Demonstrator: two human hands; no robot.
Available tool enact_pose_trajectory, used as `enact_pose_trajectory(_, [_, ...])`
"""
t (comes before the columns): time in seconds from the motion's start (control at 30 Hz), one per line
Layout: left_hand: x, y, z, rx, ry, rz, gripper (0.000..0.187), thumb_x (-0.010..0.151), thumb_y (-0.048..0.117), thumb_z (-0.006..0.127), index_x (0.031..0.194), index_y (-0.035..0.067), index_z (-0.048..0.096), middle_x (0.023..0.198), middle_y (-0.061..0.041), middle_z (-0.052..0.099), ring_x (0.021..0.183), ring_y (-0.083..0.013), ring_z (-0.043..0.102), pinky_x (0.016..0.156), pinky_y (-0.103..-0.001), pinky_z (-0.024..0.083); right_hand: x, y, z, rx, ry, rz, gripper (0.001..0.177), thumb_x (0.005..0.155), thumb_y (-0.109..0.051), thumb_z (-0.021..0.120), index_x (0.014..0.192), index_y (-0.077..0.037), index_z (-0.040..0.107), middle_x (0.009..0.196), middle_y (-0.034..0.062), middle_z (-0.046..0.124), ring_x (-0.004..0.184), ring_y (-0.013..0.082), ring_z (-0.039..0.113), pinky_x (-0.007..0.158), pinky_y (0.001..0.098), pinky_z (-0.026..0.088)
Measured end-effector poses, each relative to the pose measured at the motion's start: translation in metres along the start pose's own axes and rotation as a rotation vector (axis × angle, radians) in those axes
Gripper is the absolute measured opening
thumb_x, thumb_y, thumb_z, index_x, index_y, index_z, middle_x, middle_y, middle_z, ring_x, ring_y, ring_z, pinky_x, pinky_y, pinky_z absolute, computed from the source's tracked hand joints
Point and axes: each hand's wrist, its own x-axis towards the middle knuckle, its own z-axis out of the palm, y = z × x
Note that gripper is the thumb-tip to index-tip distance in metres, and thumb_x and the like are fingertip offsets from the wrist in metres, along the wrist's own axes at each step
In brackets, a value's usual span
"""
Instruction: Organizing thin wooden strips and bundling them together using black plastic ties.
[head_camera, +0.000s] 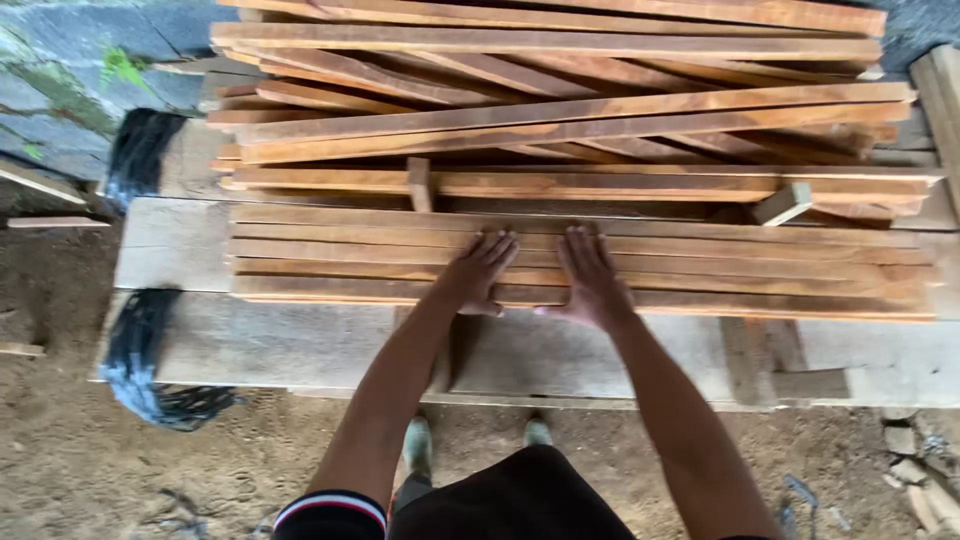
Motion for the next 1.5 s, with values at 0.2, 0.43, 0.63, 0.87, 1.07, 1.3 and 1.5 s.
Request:
enact_pose_trajectory(0.2, [-0.118, -0.091, -0.037, 0.055, 0.144, -0.011, 0.137, 0.060, 0.085, 0.072, 0.162, 0.005, 0.028, 0.168, -0.018, 0.030, 0.155, -0.0339, 0.028, 0.125, -0.056, 0.022, 0.001, -0.005, 0.000, -0.044, -0.035, 0.032, 0.143, 0.041, -0.076, 0.082, 0.157, -0.003, 0.042, 0.160, 0.0255, 0.044, 0.148, 0.0428, 0.042, 0.121, 0.0596, 0.030])
enact_pose_trajectory(0.43, [-0.195, -0.155, -0.043, 0.072, 0.203, -0.119, 0.137, 0.055, 0.076, 0.081, 0.162, 0.008, 0.029, 0.167, -0.013, 0.032, 0.154, -0.0302, 0.030, 0.129, -0.045, 0.021, 0.063, -0.104, 0.002, 0.138, -0.172, 0.149, 0.139, 0.049, -0.075, 0.086, 0.155, 0.003, 0.040, 0.160, 0.0339, 0.035, 0.150, 0.0514, 0.030, 0.123, 0.0638, 0.021])
enact_pose_trajectory(0.63, [-0.213, -0.173, -0.050, 0.133, 0.234, -0.082, 0.142, 0.051, 0.078, 0.082, 0.161, 0.005, 0.029, 0.166, -0.017, 0.031, 0.154, -0.0332, 0.031, 0.128, -0.045, 0.023, 0.077, -0.121, 0.019, -0.025, -0.215, 0.118, 0.137, 0.057, -0.089, 0.068, 0.159, -0.002, 0.037, 0.166, 0.0240, 0.034, 0.155, 0.0384, 0.029, 0.127, 0.0574, 0.019])
enact_pose_trajectory(0.87, [-0.213, -0.179, -0.057, 0.333, 0.344, 0.030, 0.133, 0.058, 0.084, 0.072, 0.153, -0.003, 0.041, 0.158, -0.027, 0.042, 0.148, -0.0393, 0.040, 0.126, -0.046, 0.030, 0.085, -0.120, 0.026, -0.115, 0.048, 0.041, 0.127, 0.055, -0.088, 0.068, 0.150, -0.005, 0.055, 0.155, 0.0189, 0.053, 0.145, 0.0345, 0.048, 0.123, 0.0541, 0.032])
enact_pose_trajectory(1.07, [-0.212, -0.182, -0.047, 0.339, 0.382, 0.069, 0.127, 0.062, 0.080, 0.071, 0.152, -0.004, 0.042, 0.156, -0.028, 0.044, 0.147, -0.0407, 0.042, 0.126, -0.048, 0.030, 0.081, -0.123, 0.032, -0.172, 0.120, 0.027, 0.122, 0.055, -0.090, 0.064, 0.144, -0.006, 0.062, 0.146, 0.0176, 0.062, 0.138, 0.0328, 0.058, 0.119, 0.0554, 0.039])
enact_pose_trajectory(1.3, [-0.210, -0.193, -0.048, 0.323, 0.176, 0.078, 0.141, 0.047, 0.057, 0.090, 0.158, -0.005, 0.028, 0.164, -0.028, 0.030, 0.154, -0.0421, 0.027, 0.129, -0.049, 0.022, 0.091, -0.125, 0.013, -0.116, 0.115, 0.036, 0.113, 0.062, -0.083, 0.069, 0.143, -0.004, 0.063, 0.148, 0.0182, 0.062, 0.140, 0.0318, 0.056, 0.123, 0.0538, 0.034])
enact_pose_trajectory(1.5, [-0.217, -0.184, -0.056, 0.422, 0.108, 0.070, 0.132, 0.058, 0.056, 0.088, 0.157, -0.007, 0.028, 0.162, -0.030, 0.030, 0.153, -0.0437, 0.027, 0.128, -0.050, 0.022, 0.086, -0.124, 0.014, -0.092, 0.084, 0.036, 0.117, 0.060, -0.085, 0.070, 0.142, -0.002, 0.062, 0.149, 0.0204, 0.060, 0.141, 0.0338, 0.055, 0.122, 0.0566, 0.034])
